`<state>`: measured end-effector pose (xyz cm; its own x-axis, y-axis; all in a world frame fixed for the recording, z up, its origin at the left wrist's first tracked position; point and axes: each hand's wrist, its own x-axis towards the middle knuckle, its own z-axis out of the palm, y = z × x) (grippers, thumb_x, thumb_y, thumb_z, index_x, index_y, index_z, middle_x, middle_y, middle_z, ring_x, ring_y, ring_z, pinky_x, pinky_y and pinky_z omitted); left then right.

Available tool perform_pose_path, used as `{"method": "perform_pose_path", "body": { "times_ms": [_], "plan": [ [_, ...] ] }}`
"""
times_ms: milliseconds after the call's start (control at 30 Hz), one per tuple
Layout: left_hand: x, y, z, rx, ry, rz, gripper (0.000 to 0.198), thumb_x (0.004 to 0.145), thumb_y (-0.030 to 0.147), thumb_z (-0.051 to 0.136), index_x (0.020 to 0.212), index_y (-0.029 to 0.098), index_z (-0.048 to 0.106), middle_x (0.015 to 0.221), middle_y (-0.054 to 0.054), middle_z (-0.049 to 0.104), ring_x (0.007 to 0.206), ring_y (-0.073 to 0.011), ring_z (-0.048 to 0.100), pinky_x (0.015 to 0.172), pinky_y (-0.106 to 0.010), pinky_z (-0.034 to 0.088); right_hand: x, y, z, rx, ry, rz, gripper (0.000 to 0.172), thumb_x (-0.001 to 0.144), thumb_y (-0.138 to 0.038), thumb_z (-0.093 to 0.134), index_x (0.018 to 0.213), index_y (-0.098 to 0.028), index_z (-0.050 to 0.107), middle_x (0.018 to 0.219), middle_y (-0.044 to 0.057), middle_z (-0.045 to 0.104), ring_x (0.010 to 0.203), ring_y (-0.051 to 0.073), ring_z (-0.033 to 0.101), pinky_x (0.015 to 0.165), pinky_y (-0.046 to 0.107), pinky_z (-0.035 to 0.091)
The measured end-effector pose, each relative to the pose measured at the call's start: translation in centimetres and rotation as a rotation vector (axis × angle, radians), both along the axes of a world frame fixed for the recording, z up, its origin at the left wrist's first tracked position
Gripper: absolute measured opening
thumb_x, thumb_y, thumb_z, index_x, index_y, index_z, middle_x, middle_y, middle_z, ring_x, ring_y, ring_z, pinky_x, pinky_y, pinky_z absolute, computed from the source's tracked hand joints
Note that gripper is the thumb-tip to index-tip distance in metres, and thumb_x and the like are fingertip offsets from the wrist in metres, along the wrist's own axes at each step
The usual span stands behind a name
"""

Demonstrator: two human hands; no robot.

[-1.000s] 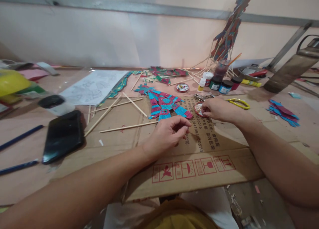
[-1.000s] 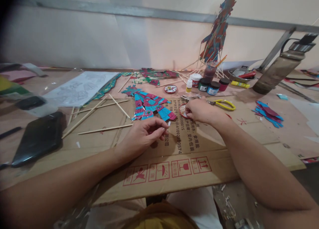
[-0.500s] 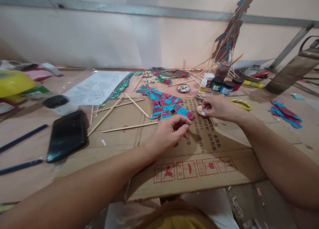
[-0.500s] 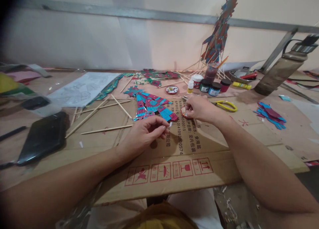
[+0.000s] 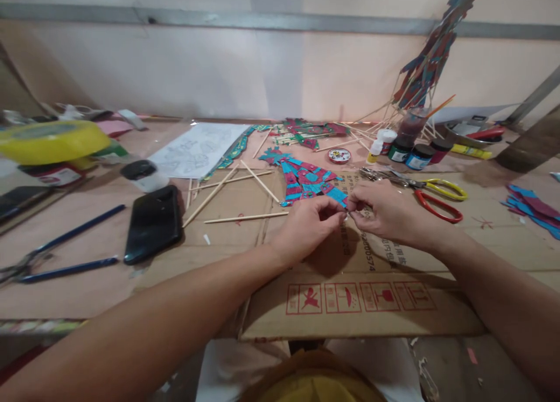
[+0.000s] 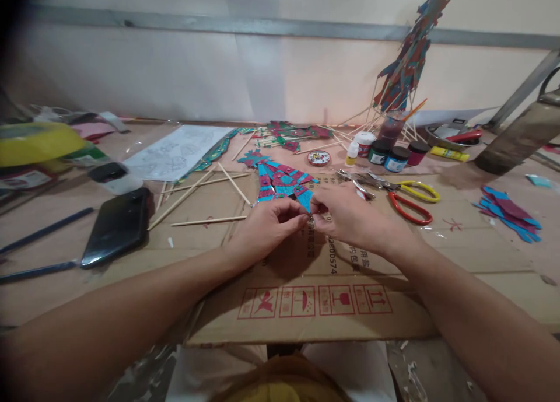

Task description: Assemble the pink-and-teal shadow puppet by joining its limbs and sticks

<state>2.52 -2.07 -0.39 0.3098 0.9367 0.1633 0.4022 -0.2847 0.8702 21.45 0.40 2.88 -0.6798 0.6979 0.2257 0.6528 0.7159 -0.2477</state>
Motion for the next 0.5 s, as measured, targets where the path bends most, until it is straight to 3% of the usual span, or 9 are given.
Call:
{"method": "perform_pose_path", "body": {
  "times_ms": [267,400,500],
  "plan": [
    [0.3,-0.3,0.2,0.023,0.006,0.041,0.01,0.075,0.018,0.057,0.069,0.017,0.065,0.068,0.002,0.066,0.063,-0.0107,0.056,0.061,-0.021,0.043,-0.8,-0.7,-0.8,-0.027,0.04,-0.035,0.005,0.077,-0.017,0.055,0.073,-0.019,0.055,0.078,0.003,0.061,0.075,0.016,0.05,0.07,0.028,0.033],
    [0.2,-0.1,-0.1,-0.062,-0.18,0.119,0.009,0.077,0.024,0.058,0.075,0.016,0.063,0.065,0.002,0.063,0.06,-0.0101,0.055,0.058,-0.02,0.043,-2.0,-1.4,-1.3,-0.042,0.245,-0.21,0.005,0.08,-0.021,0.055,0.075,-0.02,0.056,0.078,0.003,0.061,0.072,0.016,0.051,0.067,0.027,0.037],
    [0.2,0.0,-0.2,-0.143,-0.301,0.122,0.014,0.078,0.03,0.059,0.077,0.016,0.062,0.063,0.002,0.06,0.057,-0.0096,0.054,0.056,-0.02,0.044,-2.4,-1.7,-1.6,-0.102,0.375,-0.254,0.004,0.08,-0.022,0.055,0.077,-0.02,0.056,0.076,0.002,0.06,0.071,0.016,0.052,0.065,0.027,0.039]
  ]
}}
